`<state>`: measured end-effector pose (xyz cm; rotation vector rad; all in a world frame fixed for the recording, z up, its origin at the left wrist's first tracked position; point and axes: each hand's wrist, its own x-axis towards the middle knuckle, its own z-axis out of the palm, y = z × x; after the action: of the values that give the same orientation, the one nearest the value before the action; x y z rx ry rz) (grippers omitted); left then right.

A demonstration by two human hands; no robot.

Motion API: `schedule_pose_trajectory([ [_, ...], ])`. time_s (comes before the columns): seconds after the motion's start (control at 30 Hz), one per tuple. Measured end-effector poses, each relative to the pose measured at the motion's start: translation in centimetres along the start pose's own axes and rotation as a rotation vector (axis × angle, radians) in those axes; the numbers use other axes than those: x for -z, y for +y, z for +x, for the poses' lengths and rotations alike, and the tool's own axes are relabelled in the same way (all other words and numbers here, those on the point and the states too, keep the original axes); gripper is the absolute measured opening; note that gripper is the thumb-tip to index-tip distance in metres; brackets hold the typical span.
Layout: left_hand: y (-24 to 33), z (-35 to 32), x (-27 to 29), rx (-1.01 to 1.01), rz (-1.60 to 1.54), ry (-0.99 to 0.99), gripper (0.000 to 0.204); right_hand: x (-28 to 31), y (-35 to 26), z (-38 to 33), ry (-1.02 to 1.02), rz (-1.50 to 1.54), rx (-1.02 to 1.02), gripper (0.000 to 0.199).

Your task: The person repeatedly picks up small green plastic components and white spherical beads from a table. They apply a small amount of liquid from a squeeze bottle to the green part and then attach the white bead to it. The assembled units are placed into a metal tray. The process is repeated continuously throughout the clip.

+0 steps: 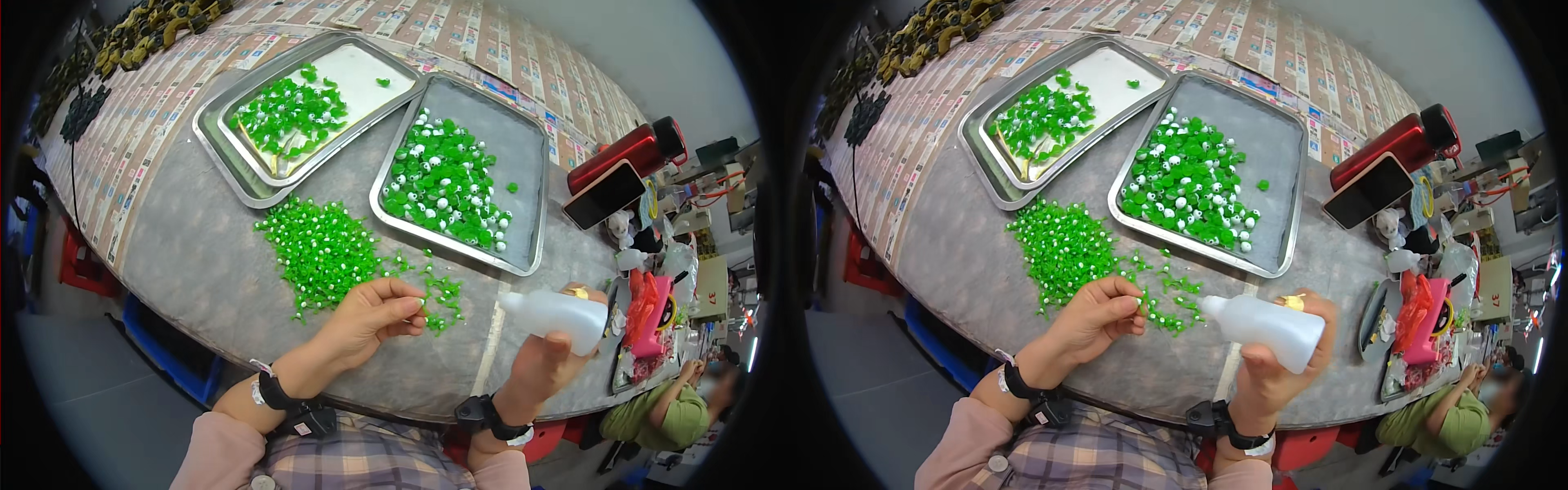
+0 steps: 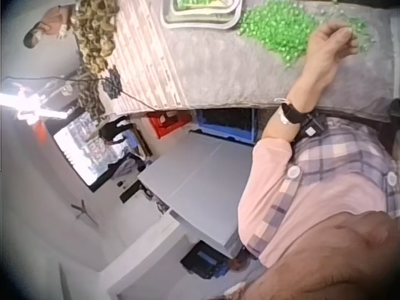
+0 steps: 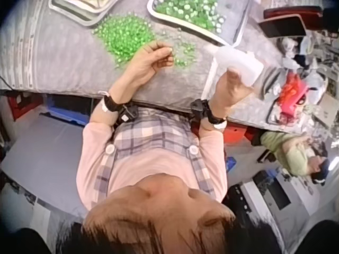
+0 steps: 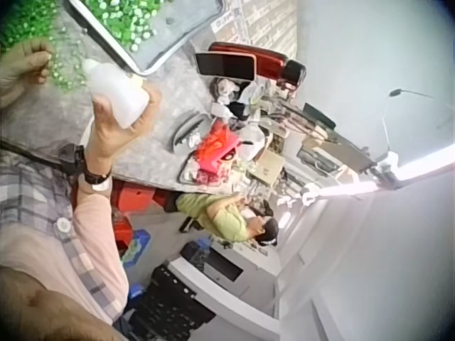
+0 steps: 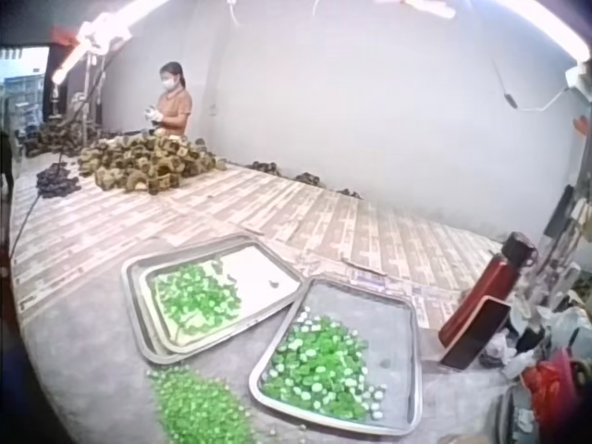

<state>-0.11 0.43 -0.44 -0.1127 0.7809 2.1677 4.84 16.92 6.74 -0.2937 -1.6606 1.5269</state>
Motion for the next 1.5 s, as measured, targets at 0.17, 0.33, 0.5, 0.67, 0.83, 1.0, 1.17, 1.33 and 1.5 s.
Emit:
schedule_pose_trajectory([
  [0.17,-0.2,0.1,0.0,-0.002,-0.004,-0.013,0.012,-0.9,1.7,-1.3,0.001,-0.015,0.173,0.063],
  [0.33,-0.2,0.1,-0.1,0.01,0.012,-0.012,0.011,-1.2,1.8,-1.7,-0.049,-0.073,0.225,0.062],
  [0.5,-0.1,0.1,-0.2,0.016,0.017,-0.015,0.011,-1.1,1.9,-1.6,-0.101,-0.05,0.26,0.055],
  [0.67,-0.1,0.1,-0.1,0.019,0.022,-0.013,0.012,-0.9,2.1,-1.6,-0.159,-0.057,0.244,0.053],
  [0.83,0.0,0.0,-0.4,0.02,0.04,0.027,0.009,-0.8,2.3,-1.6,-0.179,-0.109,0.267,0.055],
  [1.0,0.0,0.0,-0.3,0.026,0.037,0.019,0.009,-0.8,2.2,-1.6,-0.058,-0.021,0.198,0.055],
  [1.17,0.0,0.0,-0.2,0.032,0.041,0.013,0.009,-1.0,2.2,-1.5,-0.083,-0.083,0.203,0.058],
  [1.33,0.0,0.0,-0.2,0.003,0.05,0.027,0.008,-1.5,2.1,-1.6,0.009,-0.093,0.209,0.06],
  [1.5,-0.5,0.0,-0.5,-0.293,0.305,0.059,0.008,-0.6,2.8,-1.6,-0.006,-0.043,0.244,0.06],
])
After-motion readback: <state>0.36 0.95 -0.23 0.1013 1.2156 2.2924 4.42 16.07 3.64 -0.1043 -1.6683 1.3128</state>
